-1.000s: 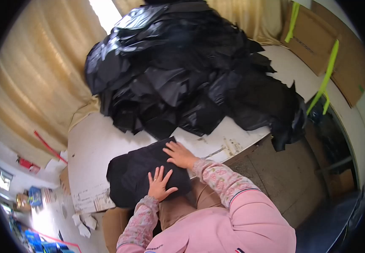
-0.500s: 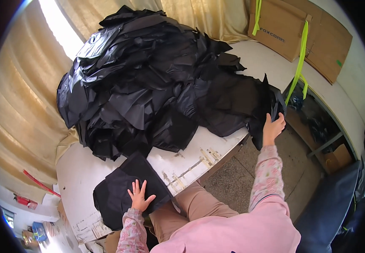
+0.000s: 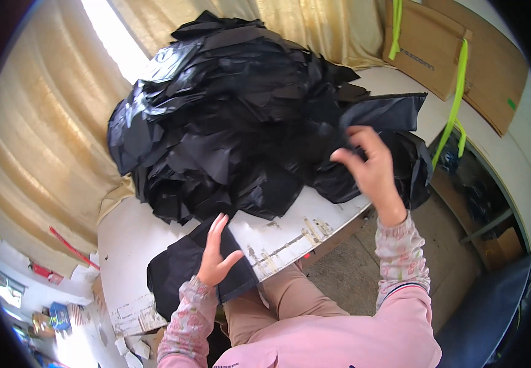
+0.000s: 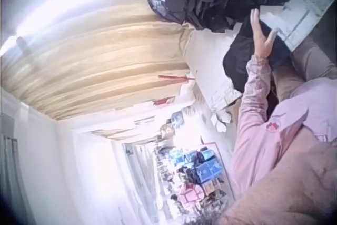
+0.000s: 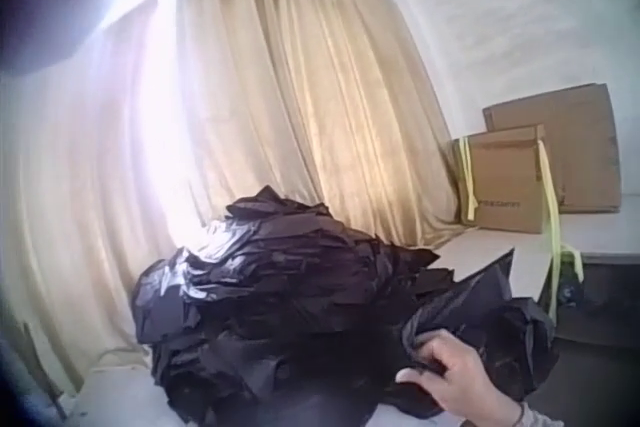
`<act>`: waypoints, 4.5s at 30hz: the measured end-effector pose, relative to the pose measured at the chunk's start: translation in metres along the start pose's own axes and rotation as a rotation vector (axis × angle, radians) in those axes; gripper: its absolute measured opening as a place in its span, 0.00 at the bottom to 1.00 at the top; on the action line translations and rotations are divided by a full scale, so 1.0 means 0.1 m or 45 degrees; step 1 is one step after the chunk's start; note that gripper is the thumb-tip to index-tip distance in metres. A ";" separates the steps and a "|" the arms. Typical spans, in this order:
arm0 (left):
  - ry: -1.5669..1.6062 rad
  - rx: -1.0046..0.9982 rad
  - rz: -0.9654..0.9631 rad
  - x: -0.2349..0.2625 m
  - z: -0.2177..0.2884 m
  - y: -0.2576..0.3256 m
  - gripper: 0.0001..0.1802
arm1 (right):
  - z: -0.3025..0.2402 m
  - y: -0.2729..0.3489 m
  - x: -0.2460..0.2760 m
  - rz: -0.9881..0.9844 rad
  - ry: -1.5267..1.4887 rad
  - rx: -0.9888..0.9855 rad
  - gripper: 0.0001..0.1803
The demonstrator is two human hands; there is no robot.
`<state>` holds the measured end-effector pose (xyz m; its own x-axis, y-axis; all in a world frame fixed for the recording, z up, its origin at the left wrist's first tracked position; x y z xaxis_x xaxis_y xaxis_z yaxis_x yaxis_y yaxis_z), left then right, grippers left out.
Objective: The recorder is inspecting and stacking black fabric panels in a garment factory.
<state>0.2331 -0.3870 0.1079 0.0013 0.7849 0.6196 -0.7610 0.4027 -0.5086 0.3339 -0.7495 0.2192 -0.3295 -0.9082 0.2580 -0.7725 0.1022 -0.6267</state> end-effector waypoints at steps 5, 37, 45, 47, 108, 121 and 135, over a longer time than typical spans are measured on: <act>0.614 -0.090 0.267 -0.17 0.63 -0.70 0.54 | -0.77 0.35 -0.73 -0.787 -0.180 0.389 0.18; 1.549 0.668 -0.951 -0.09 0.96 0.09 0.30 | -0.65 0.30 -0.90 0.084 -0.161 0.249 0.04; 1.731 0.200 0.094 0.26 0.78 0.09 0.35 | -0.19 0.32 -1.01 -0.655 0.028 -0.154 0.15; 1.576 0.429 0.359 0.32 0.83 0.03 0.38 | -0.71 0.26 -0.69 -0.466 -0.366 -0.370 0.17; 2.590 0.280 1.002 -0.54 0.19 0.54 0.18 | -0.93 0.57 -1.37 -0.931 -0.845 -0.712 0.11; 1.772 0.689 1.124 -0.93 0.37 0.85 0.21 | -0.44 0.62 -1.75 -0.538 -0.572 -0.652 0.16; 1.889 0.547 1.077 -0.53 0.40 0.81 0.26 | -0.39 0.99 -1.84 -0.606 -0.237 -0.256 0.12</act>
<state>0.1458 -0.4152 0.0579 -0.0989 0.5195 -0.8487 -0.9662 -0.2543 -0.0431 0.2970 -0.5569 0.1380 0.1691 -0.9277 0.3327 -0.9075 -0.2783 -0.3148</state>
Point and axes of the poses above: each hand's wrist, its own y-axis away from the middle knuckle, its own x-axis out of the back of the hand, z = x × y, the point moved 1 cm from there along -y, towards the middle knuckle, and after that the axes turned 15 degrees about -x, right-handed, at the moved point
